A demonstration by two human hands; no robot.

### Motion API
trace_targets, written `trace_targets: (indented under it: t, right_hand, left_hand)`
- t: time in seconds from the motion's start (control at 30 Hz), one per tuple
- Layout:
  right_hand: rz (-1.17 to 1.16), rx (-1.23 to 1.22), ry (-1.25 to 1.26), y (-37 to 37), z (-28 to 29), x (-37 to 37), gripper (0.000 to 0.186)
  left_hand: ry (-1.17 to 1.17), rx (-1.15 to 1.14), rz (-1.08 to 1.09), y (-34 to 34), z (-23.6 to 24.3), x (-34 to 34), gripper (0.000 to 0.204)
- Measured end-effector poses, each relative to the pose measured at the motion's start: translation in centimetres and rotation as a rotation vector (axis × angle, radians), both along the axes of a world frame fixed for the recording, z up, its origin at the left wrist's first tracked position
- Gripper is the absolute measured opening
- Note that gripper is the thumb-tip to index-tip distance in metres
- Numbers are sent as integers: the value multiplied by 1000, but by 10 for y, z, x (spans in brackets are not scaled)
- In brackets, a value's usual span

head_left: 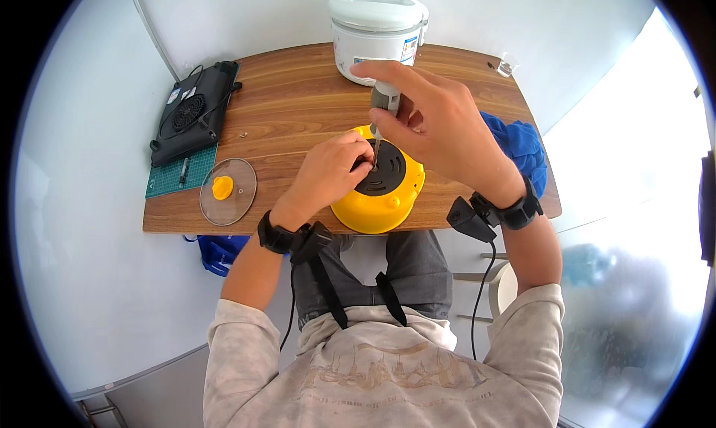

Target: The person uses a screwdriver to tighten screws on the bottom of a yellow electric kettle, then places the lid on the kettle. The person also disassembles and reassembles a pen on the table.

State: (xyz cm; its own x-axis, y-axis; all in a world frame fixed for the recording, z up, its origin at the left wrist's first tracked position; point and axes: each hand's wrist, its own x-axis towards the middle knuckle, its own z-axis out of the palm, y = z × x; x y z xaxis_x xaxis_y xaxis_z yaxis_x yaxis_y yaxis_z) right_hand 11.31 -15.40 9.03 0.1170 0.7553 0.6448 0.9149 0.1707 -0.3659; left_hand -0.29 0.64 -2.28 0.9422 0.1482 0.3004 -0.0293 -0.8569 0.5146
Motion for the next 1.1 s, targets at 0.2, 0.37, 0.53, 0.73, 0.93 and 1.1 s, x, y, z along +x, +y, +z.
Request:
trace_targets:
  t: [0.2, 0.37, 0.53, 0.73, 0.93, 1.1]
  right_hand:
    - [23, 24, 0, 0, -4, 3, 38]
    - [26, 50, -15, 1, -3, 1, 45]
    - [34, 27, 3, -1, -1, 1, 47]
    - [40, 35, -49, 2, 0, 5, 39]
    - [-35, -16, -109, 3, 5, 10, 34]
    - [-128, 48, -179, 10, -1, 6, 32]
  left_hand:
    - [15, -44, -47, 0, 8, -2, 10]
    - [3, -38, -37, 0, 5, -2, 11]
    - [-19, -36, -51, 2, 3, -1, 11]
    - [-16, -31, -43, 0, 3, -3, 10]
    - [-29, -13, -47, 1, 0, 0, 9]
    - [-27, -32, -33, -1, 2, -2, 8]
